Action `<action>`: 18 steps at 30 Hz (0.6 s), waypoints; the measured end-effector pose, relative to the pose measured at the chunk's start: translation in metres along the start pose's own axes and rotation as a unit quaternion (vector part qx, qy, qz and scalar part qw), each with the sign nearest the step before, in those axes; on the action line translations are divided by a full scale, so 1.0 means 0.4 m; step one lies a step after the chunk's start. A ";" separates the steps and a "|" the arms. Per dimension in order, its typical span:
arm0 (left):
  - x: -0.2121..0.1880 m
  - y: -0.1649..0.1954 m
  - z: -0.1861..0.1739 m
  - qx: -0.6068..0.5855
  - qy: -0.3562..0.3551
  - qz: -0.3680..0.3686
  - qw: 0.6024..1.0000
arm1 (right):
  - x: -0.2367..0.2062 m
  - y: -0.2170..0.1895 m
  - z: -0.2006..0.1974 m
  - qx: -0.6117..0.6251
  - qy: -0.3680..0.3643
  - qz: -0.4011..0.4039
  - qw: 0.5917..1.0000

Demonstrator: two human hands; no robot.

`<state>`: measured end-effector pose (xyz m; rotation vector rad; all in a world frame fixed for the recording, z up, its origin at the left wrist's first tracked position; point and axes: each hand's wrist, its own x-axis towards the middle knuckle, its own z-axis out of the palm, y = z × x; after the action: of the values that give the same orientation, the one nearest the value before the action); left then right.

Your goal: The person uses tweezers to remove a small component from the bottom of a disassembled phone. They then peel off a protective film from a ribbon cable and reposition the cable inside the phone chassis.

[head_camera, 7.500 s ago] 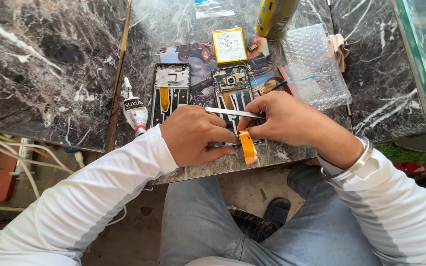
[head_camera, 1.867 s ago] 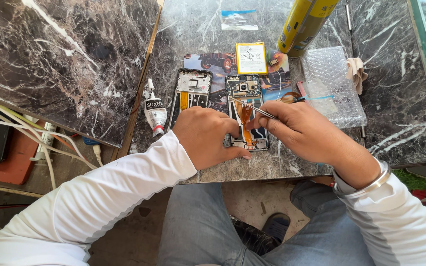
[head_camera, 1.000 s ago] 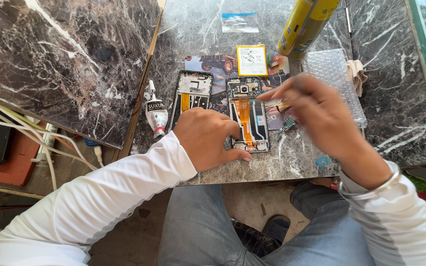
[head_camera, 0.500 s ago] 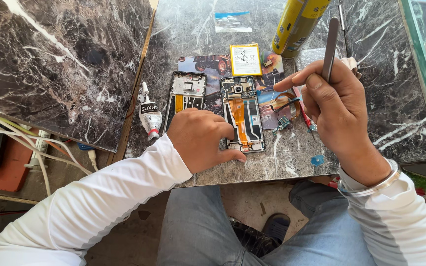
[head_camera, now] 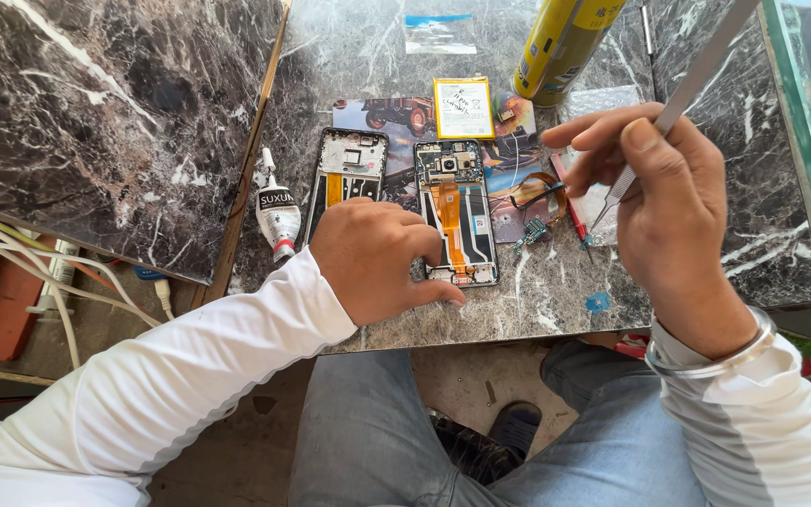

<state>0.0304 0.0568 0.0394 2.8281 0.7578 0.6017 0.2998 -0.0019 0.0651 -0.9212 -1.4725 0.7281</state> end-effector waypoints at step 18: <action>0.000 -0.004 -0.006 -0.069 0.014 0.051 0.996 | -0.024 -0.014 -0.013 -0.196 -0.093 0.070 0.974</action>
<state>0.0286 0.0580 0.0412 2.7496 0.5566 0.6833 0.3043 -0.0135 0.0658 -1.2946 -1.7685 0.6505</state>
